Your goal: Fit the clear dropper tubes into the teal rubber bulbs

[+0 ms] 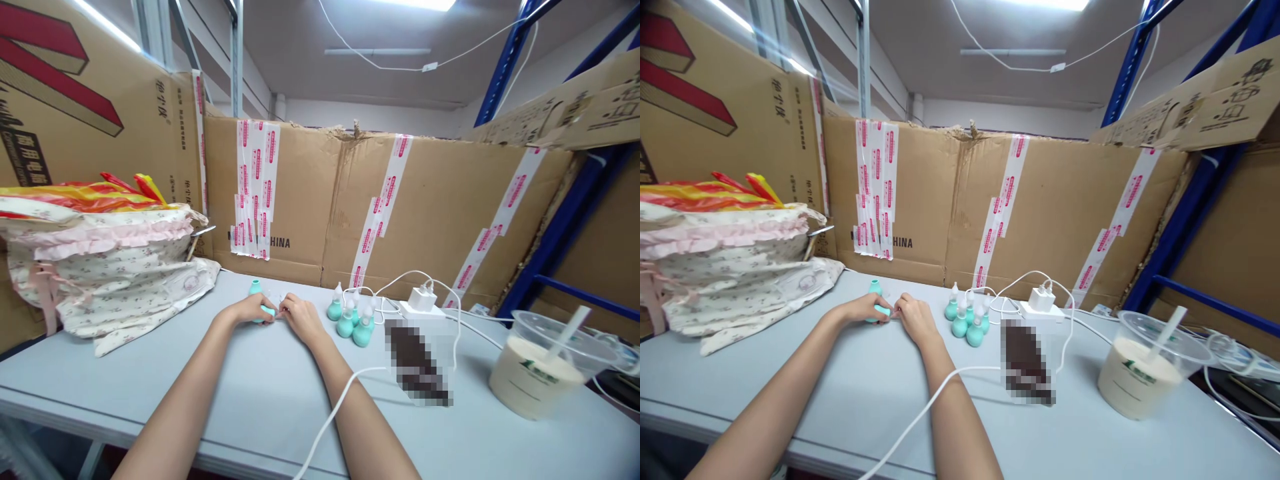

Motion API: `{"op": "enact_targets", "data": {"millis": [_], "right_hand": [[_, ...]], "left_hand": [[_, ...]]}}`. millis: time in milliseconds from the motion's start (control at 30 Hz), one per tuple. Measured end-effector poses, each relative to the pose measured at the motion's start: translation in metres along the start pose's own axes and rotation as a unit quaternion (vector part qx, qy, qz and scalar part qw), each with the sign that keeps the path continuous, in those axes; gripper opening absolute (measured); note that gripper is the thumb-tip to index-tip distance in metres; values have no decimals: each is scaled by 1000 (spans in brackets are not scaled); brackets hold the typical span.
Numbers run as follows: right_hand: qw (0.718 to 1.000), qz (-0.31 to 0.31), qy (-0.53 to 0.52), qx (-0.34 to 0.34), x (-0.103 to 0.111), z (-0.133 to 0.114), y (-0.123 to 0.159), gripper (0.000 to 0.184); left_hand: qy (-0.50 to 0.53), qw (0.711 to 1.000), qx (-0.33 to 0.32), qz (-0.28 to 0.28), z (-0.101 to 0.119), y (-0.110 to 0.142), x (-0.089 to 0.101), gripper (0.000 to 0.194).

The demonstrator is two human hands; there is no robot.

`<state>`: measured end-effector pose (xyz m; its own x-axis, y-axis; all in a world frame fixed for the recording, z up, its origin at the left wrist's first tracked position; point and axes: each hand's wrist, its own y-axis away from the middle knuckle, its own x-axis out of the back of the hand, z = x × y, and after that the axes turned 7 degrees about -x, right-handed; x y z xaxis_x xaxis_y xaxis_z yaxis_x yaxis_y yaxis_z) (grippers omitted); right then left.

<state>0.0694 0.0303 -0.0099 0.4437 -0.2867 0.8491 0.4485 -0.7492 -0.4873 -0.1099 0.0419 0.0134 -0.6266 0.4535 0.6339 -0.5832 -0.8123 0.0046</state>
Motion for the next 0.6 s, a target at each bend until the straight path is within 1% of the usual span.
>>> {"op": "enact_targets", "data": {"millis": [100, 233, 400, 500, 600], "right_hand": [[1000, -11, -2, 2, 1, 0, -1, 10], [998, -21, -61, 2, 0, 3, -1, 7], [985, -22, -162, -49, -8, 7, -2, 4], [966, -14, -242, -92, -18, 10, -3, 7], [926, -22, -348, -146, -28, 12, -6, 9]], "left_hand": [[-14, 1000, 3, 3, -1, 0, 1, 28], [-28, 1000, 6, -2, -2, 0, 2, 31], [-30, 1000, 1, -4, 0, 1, 2, 31], [-33, 999, 6, 1, 2, 2, 3, 36], [-35, 999, 4, 6, 2, 2, 3, 38]]}}
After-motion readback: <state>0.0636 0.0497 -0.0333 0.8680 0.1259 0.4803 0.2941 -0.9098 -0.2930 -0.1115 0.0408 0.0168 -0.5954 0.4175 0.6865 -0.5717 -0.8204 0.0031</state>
